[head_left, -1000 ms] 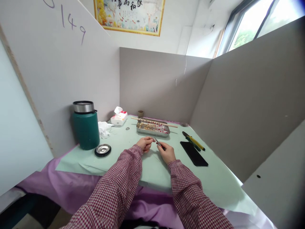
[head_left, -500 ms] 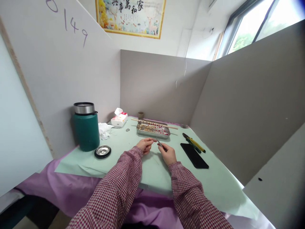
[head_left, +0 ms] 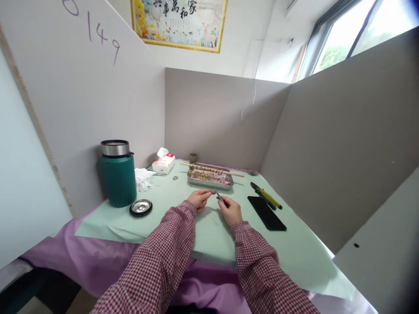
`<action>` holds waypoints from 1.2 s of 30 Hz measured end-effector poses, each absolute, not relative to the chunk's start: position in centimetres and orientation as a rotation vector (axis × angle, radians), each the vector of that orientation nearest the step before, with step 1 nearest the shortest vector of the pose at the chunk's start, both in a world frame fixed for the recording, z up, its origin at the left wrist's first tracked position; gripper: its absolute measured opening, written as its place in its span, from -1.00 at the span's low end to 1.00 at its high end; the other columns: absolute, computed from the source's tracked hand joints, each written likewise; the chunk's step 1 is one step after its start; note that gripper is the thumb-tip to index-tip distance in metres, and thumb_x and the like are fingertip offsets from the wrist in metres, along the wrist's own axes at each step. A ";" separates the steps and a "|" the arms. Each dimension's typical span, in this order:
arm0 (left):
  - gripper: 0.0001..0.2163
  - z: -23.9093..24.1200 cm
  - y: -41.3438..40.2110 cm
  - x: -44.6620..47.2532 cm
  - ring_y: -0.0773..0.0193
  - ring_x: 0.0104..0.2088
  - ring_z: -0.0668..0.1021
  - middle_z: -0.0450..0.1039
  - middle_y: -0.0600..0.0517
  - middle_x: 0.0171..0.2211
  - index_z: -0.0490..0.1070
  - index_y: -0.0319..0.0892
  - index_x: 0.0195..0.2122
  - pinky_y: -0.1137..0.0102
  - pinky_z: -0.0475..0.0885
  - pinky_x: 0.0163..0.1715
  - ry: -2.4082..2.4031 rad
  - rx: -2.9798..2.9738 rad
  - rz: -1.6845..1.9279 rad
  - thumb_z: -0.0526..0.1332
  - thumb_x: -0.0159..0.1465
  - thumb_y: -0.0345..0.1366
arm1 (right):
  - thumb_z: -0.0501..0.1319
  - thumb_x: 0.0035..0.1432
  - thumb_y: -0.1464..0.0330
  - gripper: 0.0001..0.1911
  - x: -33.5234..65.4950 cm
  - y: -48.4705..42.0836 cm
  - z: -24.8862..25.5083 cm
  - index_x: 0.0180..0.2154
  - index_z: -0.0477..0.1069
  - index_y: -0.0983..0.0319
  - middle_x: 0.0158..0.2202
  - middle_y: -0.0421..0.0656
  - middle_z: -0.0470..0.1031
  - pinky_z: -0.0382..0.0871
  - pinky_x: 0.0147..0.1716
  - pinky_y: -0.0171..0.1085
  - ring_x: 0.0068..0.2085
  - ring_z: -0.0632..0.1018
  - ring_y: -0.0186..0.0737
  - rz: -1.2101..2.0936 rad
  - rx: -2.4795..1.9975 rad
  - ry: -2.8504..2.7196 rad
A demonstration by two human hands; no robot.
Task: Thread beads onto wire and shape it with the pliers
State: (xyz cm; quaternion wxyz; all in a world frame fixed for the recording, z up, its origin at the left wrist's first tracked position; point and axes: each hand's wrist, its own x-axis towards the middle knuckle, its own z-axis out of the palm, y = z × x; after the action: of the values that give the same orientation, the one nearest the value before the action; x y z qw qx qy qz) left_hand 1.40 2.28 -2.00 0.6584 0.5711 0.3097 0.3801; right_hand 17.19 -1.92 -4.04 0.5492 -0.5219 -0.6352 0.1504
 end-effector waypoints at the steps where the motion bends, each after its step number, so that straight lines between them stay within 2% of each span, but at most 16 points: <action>1: -0.54 -1.9 2.2 1.4 0.54 -0.82 -0.05 -0.11 0.31 -0.84 0.29 -0.29 -0.05 0.57 -0.09 -0.81 0.708 1.294 0.863 0.15 0.09 -0.10 | 0.11 -0.02 0.30 -0.72 17.2 -1.9 -4.1 -0.27 0.49 0.24 -0.26 -0.12 0.53 0.32 -0.15 -0.21 -0.21 0.50 -0.16 0.348 -1.233 -1.506; 12: -0.58 -2.0 2.3 1.5 0.53 -0.84 -0.03 -0.12 0.30 -0.85 0.34 -0.32 -0.09 0.57 -0.08 -0.82 0.770 1.329 0.912 0.15 0.11 -0.13 | 0.11 -0.04 0.28 -0.70 17.2 -2.0 -3.7 -0.30 0.51 0.27 -0.33 -0.12 0.54 0.33 -0.21 -0.20 -0.28 0.50 -0.16 0.495 -1.238 -1.485; 17: -0.58 -2.4 2.8 1.6 0.54 -0.83 -0.03 -0.11 0.30 -0.86 0.39 -0.35 -0.14 0.56 -0.07 -0.83 0.814 1.352 0.974 0.19 0.07 -0.11 | 0.12 -0.06 0.28 -0.72 17.1 -1.9 -3.6 -0.33 0.51 0.24 -0.33 -0.13 0.54 0.31 -0.18 -0.19 -0.26 0.50 -0.14 0.446 -1.264 -1.450; 32: -0.57 -1.7 2.3 1.4 0.53 -0.83 -0.04 -0.13 0.31 -0.86 0.35 -0.36 -0.09 0.56 -0.07 -0.83 0.777 1.308 0.896 0.16 0.10 -0.15 | 0.13 -0.06 0.26 -0.69 17.5 -1.8 -3.8 -0.30 0.50 0.27 -0.36 -0.12 0.54 0.34 -0.24 -0.21 -0.31 0.50 -0.16 0.551 -1.227 -1.470; 36: -0.58 -1.9 2.5 1.5 0.54 -0.83 -0.03 -0.12 0.30 -0.86 0.36 -0.35 -0.09 0.56 -0.07 -0.82 0.810 1.318 0.930 0.17 0.10 -0.15 | 0.11 -0.05 0.28 -0.71 17.3 -1.7 -3.9 -0.32 0.51 0.24 -0.33 -0.13 0.54 0.32 -0.20 -0.21 -0.28 0.50 -0.15 0.449 -1.254 -1.470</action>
State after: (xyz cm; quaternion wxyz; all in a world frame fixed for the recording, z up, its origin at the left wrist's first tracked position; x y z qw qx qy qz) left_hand 1.47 2.49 -1.95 0.6197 0.5731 0.3521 0.4044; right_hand 17.27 -1.68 -3.90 0.5470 -0.5290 -0.6204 0.1896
